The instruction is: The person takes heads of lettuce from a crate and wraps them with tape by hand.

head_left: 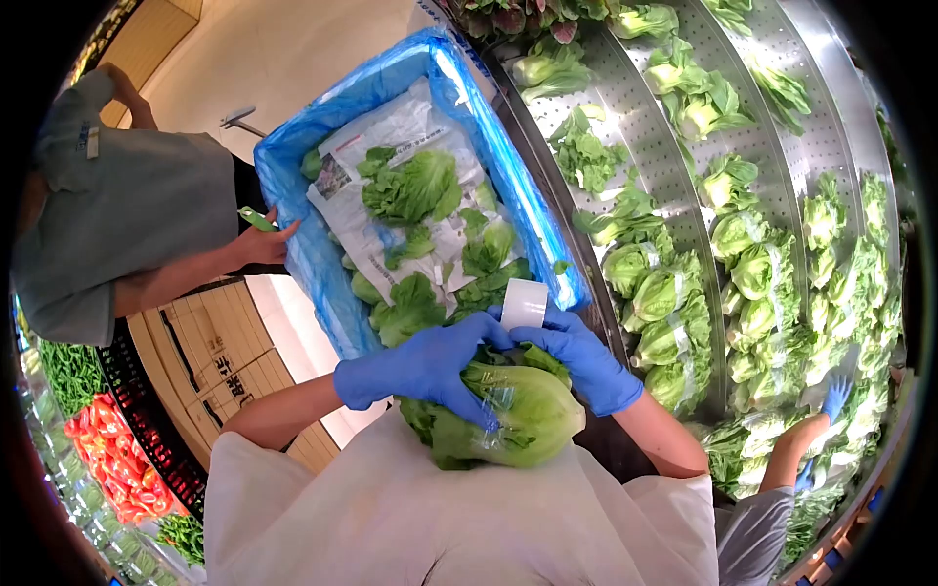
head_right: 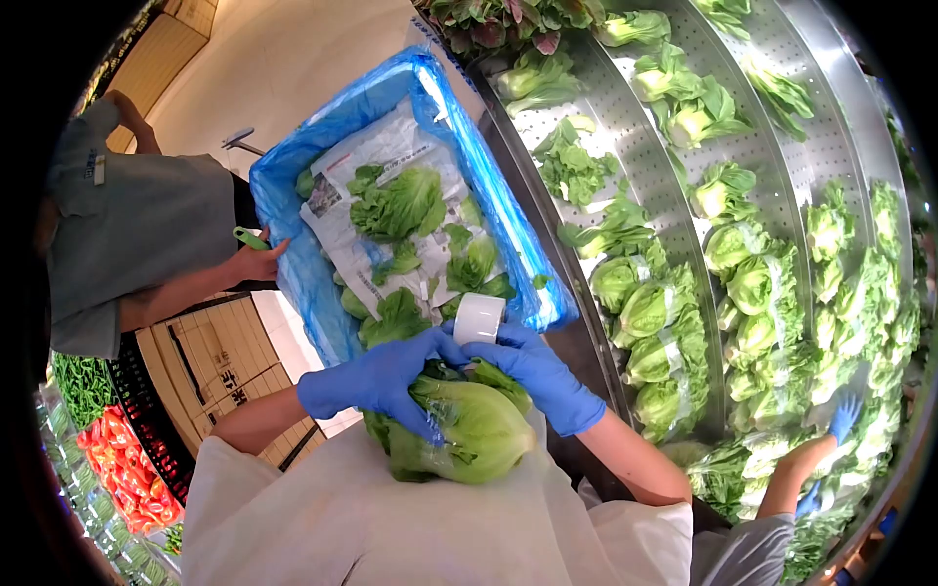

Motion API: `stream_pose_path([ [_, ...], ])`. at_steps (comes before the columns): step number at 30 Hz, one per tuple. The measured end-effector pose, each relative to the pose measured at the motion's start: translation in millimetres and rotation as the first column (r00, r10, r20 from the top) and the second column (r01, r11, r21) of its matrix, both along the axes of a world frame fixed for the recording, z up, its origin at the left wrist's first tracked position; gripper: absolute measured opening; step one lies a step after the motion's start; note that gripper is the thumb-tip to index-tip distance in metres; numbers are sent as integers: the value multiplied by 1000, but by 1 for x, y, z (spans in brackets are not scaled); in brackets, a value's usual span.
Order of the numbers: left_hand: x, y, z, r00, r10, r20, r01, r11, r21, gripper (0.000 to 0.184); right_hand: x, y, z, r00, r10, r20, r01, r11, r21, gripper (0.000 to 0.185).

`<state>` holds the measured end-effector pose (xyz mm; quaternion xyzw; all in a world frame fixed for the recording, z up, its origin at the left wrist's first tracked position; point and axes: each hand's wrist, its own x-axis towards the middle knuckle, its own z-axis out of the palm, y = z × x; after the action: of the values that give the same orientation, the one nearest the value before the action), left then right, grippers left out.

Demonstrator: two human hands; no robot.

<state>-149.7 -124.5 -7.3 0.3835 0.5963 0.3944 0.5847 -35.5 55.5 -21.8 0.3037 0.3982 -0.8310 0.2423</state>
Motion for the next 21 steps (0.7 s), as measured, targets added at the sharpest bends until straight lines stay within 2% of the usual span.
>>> stream_pose_path([
  [1, -1, -2, 2, 992, 99, 83, -92, 992, -90, 92, -1, 0, 2, 996, 35, -76, -31, 998, 55, 32],
  [2, -1, -4, 0, 992, 101, 79, -94, 992, -88, 92, 0, 0, 1, 996, 38, -80, -33, 998, 57, 32],
  [4, -4, -7, -13, 948, 120, 294, -67, 980, -186, 104, -3, -2, -1, 991, 113, -76, -103, 986, 130, 37],
  [5, -3, -8, -19, 951, 123, 285, -71, 980, -186, 104, -7, -3, -2, 987, 139, -78, -126, 980, 155, 39],
  [7, -1, -5, -28, 846, 109, 522, -49, 991, -127, 98, -16, -2, 3, 990, 78, -114, -67, 993, 98, 40],
  [8, -2, -1, -27, 850, 107, 516, -49, 991, -126, 98, -22, 1, -2, 990, 77, -121, -65, 993, 100, 40],
  [9, -2, 3, -25, 830, 68, 554, -18, 995, -96, 91, -29, 5, -11, 943, 259, -208, -219, 956, 198, 40],
  [11, -1, 5, -25, 802, 26, 597, 13, 998, -62, 84, -41, 10, -19, 861, 436, -263, -354, 884, 306, 40],
  [13, 0, 4, -32, 681, 100, 725, 34, 985, -167, 73, -51, 7, -20, 942, 331, 58, -326, 941, -86, 44],
  [14, -2, 6, -27, 626, 139, 767, 40, 977, -209, 70, -56, 5, -20, 942, 321, 96, -311, 944, -107, 41],
  [15, -3, 6, -30, 621, 134, 773, 43, 978, -204, 70, -61, 2, -22, 942, 319, 105, -308, 945, -105, 41],
  [17, -5, 3, -36, 647, 212, 733, -23, 966, -259, 64, -75, -3, -30, 901, 427, 75, -428, 904, -1, 44],
  [18, -7, 2, -36, 749, 238, 618, -133, 968, -212, 61, -81, -7, -32, 911, 412, -16, -410, 909, 68, 52],
  [19, -11, 1, -38, 752, 237, 615, -133, 968, -211, 61, -89, -7, -31, 911, 411, -19, -409, 910, 70, 52],
  [21, -17, -5, -48, 758, 399, 517, -342, 917, -206, 56, -107, -12, 3, 762, 618, -192, -601, 786, 148, 63],
])
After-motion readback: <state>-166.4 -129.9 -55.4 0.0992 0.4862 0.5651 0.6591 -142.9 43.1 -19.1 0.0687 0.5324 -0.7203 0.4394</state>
